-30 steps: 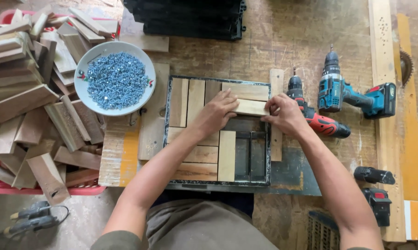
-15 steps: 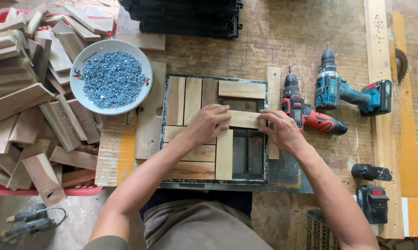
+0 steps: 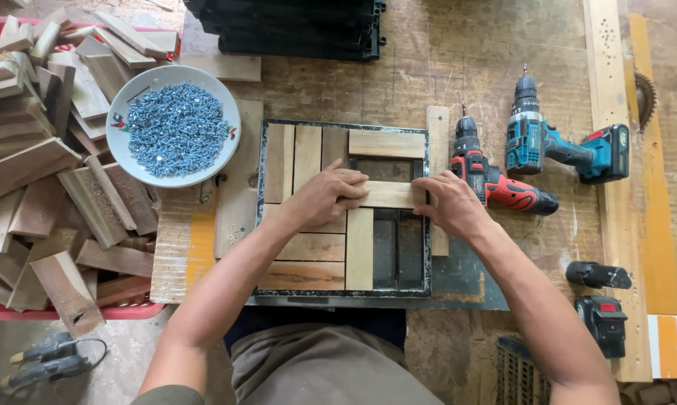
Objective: The person arranges small rectangular wooden pieces into a square frame on a workbench, creating a parquet-style pattern. They repeatedly pick up pieces from a nearby red basket and place them into the frame, adjusting their positions to fit.
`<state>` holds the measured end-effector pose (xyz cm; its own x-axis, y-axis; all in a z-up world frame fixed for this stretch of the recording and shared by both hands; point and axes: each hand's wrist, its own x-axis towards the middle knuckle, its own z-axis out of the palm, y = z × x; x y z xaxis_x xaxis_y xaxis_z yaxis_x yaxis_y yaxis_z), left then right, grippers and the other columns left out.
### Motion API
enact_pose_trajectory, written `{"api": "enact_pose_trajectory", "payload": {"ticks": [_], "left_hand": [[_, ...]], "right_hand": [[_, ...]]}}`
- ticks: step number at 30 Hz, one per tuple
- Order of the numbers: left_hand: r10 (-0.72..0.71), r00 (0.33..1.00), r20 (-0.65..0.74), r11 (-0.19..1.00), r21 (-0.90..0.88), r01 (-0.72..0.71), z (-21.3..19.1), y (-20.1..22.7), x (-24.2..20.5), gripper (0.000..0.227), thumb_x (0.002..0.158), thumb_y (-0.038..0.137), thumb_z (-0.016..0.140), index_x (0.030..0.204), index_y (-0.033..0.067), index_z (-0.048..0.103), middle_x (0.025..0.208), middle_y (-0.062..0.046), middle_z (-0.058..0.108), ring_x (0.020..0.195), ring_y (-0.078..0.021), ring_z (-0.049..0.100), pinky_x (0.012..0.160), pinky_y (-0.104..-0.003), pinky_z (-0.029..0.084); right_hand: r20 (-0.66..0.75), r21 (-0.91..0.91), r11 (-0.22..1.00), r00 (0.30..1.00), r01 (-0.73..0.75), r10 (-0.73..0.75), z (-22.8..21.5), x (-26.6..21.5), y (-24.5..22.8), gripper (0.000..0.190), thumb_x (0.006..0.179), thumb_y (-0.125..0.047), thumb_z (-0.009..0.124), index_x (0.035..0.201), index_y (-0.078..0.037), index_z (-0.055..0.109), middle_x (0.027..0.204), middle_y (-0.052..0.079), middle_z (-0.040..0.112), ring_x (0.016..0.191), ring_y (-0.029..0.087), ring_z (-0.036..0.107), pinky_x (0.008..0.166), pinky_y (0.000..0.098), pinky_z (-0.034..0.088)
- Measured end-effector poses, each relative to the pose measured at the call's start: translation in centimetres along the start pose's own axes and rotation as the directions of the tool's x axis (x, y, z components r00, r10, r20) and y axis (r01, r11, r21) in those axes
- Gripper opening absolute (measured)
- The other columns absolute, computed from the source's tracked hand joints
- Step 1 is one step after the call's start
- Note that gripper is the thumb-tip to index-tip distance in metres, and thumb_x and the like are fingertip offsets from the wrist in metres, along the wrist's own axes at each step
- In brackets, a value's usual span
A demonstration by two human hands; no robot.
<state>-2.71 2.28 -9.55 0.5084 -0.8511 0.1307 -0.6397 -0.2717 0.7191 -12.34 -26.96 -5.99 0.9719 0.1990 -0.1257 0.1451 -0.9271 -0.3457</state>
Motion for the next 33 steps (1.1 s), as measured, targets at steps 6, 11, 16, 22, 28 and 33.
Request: {"api": "enact_pose_trajectory", "payload": {"ticks": [6,11,16,22,28,33], "left_hand": [[0.037,0.998,0.045,0.999,0.023,-0.038,-0.4,0.1,0.0,0.029,0.088,0.017,0.077,0.118,0.0152,0.077,0.133,-0.013,0.069,0.134,-0.0389,0.055,0.122,-0.064,0.025],[-0.014,1.000,0.008,0.994,-0.109,0.014,0.4,-1.6,-0.2,0.030,0.089,0.015,0.079,0.119,0.0193,0.077,0.132,-0.004,0.071,0.133,-0.0294,0.058,0.124,-0.059,0.025],[-0.044,0.999,0.003,0.981,-0.189,0.044,0.6,-2.2,-0.3,0.033,0.089,0.014,0.079,0.120,0.0227,0.076,0.131,0.000,0.071,0.131,-0.0253,0.060,0.124,-0.058,0.025],[-0.056,0.998,0.000,0.979,-0.199,0.055,-0.4,-1.2,-0.1,0.039,0.090,0.017,0.079,0.128,0.0181,0.072,0.135,-0.003,0.070,0.135,-0.0267,0.057,0.125,-0.056,0.023],[-0.041,0.996,0.080,0.998,-0.053,0.045,2.0,-3.2,0.6,0.031,0.084,0.016,0.083,0.114,0.0210,0.078,0.126,-0.002,0.073,0.129,-0.0259,0.061,0.127,-0.053,0.025],[-0.028,0.989,0.143,0.995,0.095,0.014,-1.1,-0.1,0.2,0.031,0.095,0.023,0.072,0.126,0.0185,0.074,0.144,-0.006,0.063,0.137,-0.0278,0.054,0.127,-0.051,0.026]], "right_hand": [[0.092,-0.064,0.997,0.994,-0.050,0.056,-1.3,1.1,-1.6,0.055,0.073,-0.022,0.089,0.125,-0.012,0.073,0.113,0.010,0.075,0.113,0.029,0.065,0.096,0.0404,0.056],[0.113,0.002,0.999,0.993,-0.042,0.041,-1.8,1.2,-1.5,0.056,0.073,-0.020,0.088,0.126,-0.011,0.072,0.109,0.013,0.072,0.112,0.033,0.063,0.095,0.0458,0.057],[0.131,0.010,0.997,0.988,-0.082,0.080,-2.7,0.9,-2.7,0.054,0.077,-0.020,0.086,0.128,-0.010,0.071,0.110,0.014,0.071,0.116,0.032,0.064,0.096,0.0456,0.058],[0.153,0.071,0.993,0.985,-0.098,0.086,-3.3,1.3,-2.8,0.053,0.077,-0.014,0.085,0.127,-0.005,0.070,0.112,0.017,0.070,0.119,0.035,0.063,0.095,0.0464,0.059],[0.198,0.013,0.993,0.974,-0.118,0.113,-3.2,2.0,-2.9,0.054,0.075,-0.016,0.087,0.125,-0.007,0.072,0.114,0.016,0.070,0.118,0.034,0.062,0.096,0.0469,0.059],[0.146,-0.174,0.983,0.989,0.055,-0.029,-0.8,1.7,-0.5,0.056,0.073,-0.027,0.088,0.125,-0.010,0.072,0.103,0.011,0.068,0.105,0.029,0.063,0.089,0.0437,0.061]]}}
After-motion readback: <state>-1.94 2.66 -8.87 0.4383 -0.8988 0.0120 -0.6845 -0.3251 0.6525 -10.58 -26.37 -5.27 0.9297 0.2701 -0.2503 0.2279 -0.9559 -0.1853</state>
